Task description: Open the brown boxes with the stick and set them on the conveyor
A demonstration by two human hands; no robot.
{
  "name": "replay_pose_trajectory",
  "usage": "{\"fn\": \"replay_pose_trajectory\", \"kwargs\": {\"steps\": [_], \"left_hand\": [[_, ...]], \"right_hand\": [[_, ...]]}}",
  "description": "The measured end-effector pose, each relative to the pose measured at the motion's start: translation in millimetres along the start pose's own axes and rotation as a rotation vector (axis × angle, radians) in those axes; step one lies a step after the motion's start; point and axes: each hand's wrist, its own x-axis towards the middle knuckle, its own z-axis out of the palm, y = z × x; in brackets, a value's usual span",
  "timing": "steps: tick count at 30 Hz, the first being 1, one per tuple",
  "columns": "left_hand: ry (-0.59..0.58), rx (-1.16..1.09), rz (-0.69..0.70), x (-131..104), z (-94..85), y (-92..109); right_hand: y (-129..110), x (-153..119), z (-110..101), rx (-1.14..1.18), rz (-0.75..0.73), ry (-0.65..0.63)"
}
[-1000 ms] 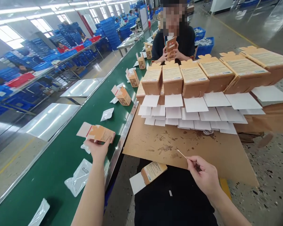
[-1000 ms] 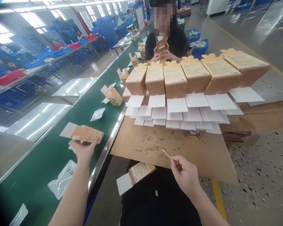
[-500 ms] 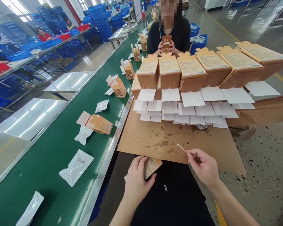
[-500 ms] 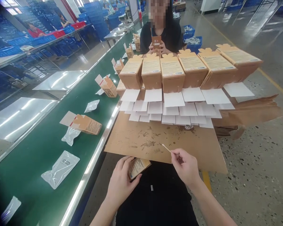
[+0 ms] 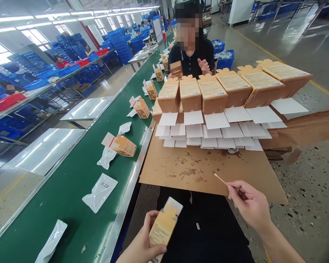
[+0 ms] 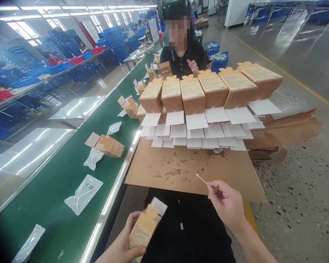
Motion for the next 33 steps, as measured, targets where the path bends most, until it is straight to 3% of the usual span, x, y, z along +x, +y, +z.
{"fn": "replay_pose_trajectory", "kwargs": {"steps": [3, 5, 7, 10, 13, 15, 18, 24, 29, 33], "left_hand": [[0.273, -0.42, 0.092, -6.3, -1.5, 3.5], [0.427, -0.571, 0.139, 9.2, -3.4, 28.5], [0.513, -0.634, 0.238, 44.0, -4.9, 67.2], [0.526, -0.643, 0.393, 113.5, -4.3, 123.4], [0.511, -0.637, 0.424, 165.0, -5.2, 148.4], [0.505, -0.636, 0.4, 179.5, -8.8, 148.4], [0.502, -0.63, 0.375, 180.9, -12.7, 140.9], [0.543, -0.552, 0.425, 171.4, -2.6, 145.5], [0.61, -0.427, 0.461, 162.9, 8.9, 149.5], [0.675, -0.27, 0.451, 155.8, 31.9, 139.9]], "right_hand": [[2.7, -3.5, -3.7, -0.033, -0.032, 0.092], [-2.1, -2.7, -1.6, -0.051, -0.073, 0.091], [-9.6, 0.9, 7.2, -0.07, -0.124, 0.045], [-16.9, 9.8, 34.1, -0.121, -0.242, -0.043], [-15.9, 19.6, 70.9, -0.227, -0.355, -0.179], [-14.0, 25.1, 93.4, -0.336, -0.391, -0.298], [-13.6, 30.9, 113.9, -0.466, -0.414, -0.452], [-13.0, 47.1, 111.7, -0.551, -0.42, -0.62], [-4.5, 60.4, 97.7, -0.594, -0.338, -0.578], [1.1, 47.4, 72.7, -0.459, -0.253, -0.366]]}}
